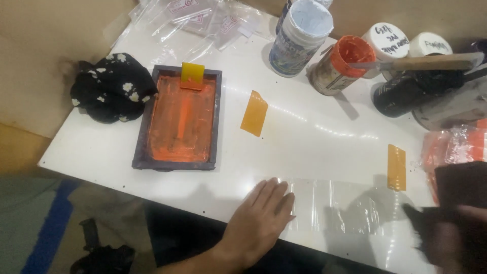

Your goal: Manually screen printing orange ink onto small plastic bags using a frame and squeegee

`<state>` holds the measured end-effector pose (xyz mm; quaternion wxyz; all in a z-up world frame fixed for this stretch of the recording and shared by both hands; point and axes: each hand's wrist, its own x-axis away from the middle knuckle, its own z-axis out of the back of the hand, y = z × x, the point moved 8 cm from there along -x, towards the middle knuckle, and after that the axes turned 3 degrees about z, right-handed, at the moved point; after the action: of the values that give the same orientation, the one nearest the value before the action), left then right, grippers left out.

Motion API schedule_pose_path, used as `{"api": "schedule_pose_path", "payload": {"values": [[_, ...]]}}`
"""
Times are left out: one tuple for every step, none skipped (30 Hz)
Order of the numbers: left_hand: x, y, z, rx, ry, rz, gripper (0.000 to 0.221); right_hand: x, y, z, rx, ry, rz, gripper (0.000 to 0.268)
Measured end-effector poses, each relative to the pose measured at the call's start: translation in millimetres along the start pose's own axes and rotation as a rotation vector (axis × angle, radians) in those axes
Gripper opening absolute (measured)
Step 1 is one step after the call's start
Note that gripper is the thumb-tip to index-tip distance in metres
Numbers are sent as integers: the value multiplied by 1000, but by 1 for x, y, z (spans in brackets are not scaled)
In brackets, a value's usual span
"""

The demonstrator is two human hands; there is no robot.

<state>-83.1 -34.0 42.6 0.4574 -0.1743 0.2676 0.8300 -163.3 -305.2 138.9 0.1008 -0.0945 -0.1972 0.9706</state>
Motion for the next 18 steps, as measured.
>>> {"api": "schedule_pose_path", "payload": {"values": [[4, -3, -4, 39, -9, 18, 31, -2, -40, -26, 11, -15, 84, 58], [8, -6, -7, 78, -19, 36, 29, 5, -82, -50, 22, -30, 167, 58], [9, -7, -8, 81, -16, 27, 29, -1, -80, -74, 27, -22, 162, 58], [10, -8, -8, 65, -7, 25, 35, -2, -97, -101, 31, -58, 417, 60], [13, -7, -9, 51, 0, 36, 40, 3, -112, -128, 34, -109, 675, 61], [15, -8, -11, 57, 1, 39, 40, 0, -108, -139, 38, -115, 674, 61], [17, -9, -15, 27, -43, 46, 45, -2, -104, -156, 78, -177, 662, 66], [19, -10, -20, -3, -87, 53, 50, -4, -99, -172, 117, -240, 649, 74], [19, -10, -20, -1, -85, 52, 50, -7, -99, -173, 120, -239, 648, 74], [19, -11, -19, -31, -62, 55, 52, -13, -94, -174, 86, -254, 564, 68], [22, -10, -18, -57, -41, 70, 55, -16, -88, -175, 51, -278, 483, 63], [21, -10, -21, -53, -40, 79, 55, -26, -90, -172, 53, -288, 486, 63], [22, -11, -21, -56, -35, 86, 55, -34, -82, -174, 83, -343, 342, 59], [23, -11, -21, -60, -29, 92, 55, -41, -74, -175, 113, -396, 198, 55], [22, -12, -22, -57, -29, 81, 55, -45, -67, -177, 113, -388, 190, 55], [22, -12, -21, -58, -15, 65, 55, -51, -62, -172, 103, -280, 203, 52], [23, -11, -20, -63, 1, 59, 56, -56, -58, -166, 93, -178, 225, 49], [21, -11, -18, -64, 3, 59, 56, -63, -58, -164, 94, -176, 227, 49]]}}
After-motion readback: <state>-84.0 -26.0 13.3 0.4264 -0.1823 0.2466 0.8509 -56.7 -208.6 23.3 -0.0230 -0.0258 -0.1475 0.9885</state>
